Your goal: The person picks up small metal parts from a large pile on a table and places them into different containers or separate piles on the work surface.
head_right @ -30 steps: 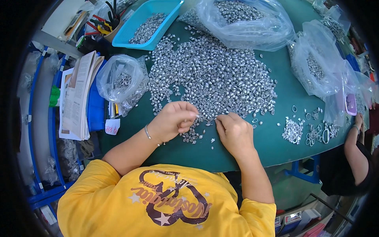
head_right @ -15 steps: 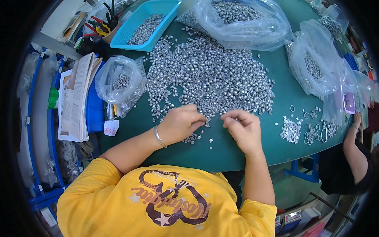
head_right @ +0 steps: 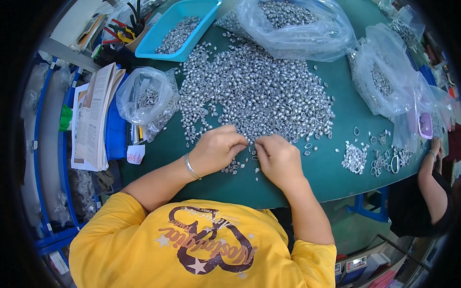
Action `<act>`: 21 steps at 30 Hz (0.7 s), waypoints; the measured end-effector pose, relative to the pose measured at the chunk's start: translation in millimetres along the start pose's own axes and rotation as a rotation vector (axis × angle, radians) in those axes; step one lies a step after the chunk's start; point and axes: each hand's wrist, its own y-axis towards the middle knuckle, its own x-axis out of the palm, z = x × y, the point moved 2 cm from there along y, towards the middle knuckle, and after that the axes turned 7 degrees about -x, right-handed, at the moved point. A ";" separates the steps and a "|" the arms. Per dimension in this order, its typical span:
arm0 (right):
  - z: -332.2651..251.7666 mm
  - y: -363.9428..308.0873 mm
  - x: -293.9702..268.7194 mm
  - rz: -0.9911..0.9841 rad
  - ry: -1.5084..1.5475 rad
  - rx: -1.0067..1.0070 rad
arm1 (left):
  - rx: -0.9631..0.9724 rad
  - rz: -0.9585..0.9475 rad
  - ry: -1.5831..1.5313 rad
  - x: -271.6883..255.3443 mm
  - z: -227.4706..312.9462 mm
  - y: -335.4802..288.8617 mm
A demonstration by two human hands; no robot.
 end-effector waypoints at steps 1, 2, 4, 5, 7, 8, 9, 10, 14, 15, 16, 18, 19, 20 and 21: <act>2.9 0.4 -3.1 0.038 0.228 0.111 | -0.002 0.005 0.000 1.0 -0.1 1.1; 7.4 -1.7 -8.3 0.014 0.476 0.294 | 0.019 0.005 0.017 2.1 0.0 1.9; 22.0 -5.9 -22.9 0.008 1.295 0.579 | 0.046 0.005 0.026 6.6 1.0 3.9; 18.6 -2.9 -27.3 0.012 1.440 0.574 | 0.056 0.000 0.052 9.2 0.3 4.1; 18.1 -6.4 -16.5 -0.010 1.029 0.486 | 0.074 -0.008 0.070 12.7 -0.4 7.2; 14.7 -6.7 -12.1 -0.033 0.625 0.392 | 0.082 -0.008 0.086 13.4 -0.9 8.9; 2.9 -3.6 -11.4 -0.155 0.459 0.413 | 0.086 -0.008 0.106 13.6 -1.4 8.6; 1.3 -4.0 -4.1 -0.115 0.301 0.182 | 0.084 -0.007 0.106 13.6 -1.1 8.4; -5.8 -6.2 2.7 -0.155 -0.032 0.022 | 0.100 0.000 0.112 13.4 -0.6 7.8; -3.2 -6.5 2.0 -0.108 0.084 0.027 | 0.098 0.000 0.118 13.2 -1.3 7.4; -0.4 -6.7 0.1 -0.061 0.199 0.033 | 0.095 0.002 0.119 12.6 -1.9 7.4; 12.8 -12.1 -7.1 -0.035 0.631 0.374 | 0.031 0.049 -0.082 10.1 -4.0 9.2; 21.5 -15.0 -16.3 -0.020 1.137 0.674 | 0.030 0.049 -0.085 7.5 -2.7 9.9; 22.2 -10.9 -21.7 0.009 1.248 0.673 | -0.208 -0.031 -0.334 3.7 -4.8 10.9; 21.6 -9.4 -22.9 -0.008 1.043 0.670 | -0.446 -0.114 -0.579 -0.4 -6.1 10.8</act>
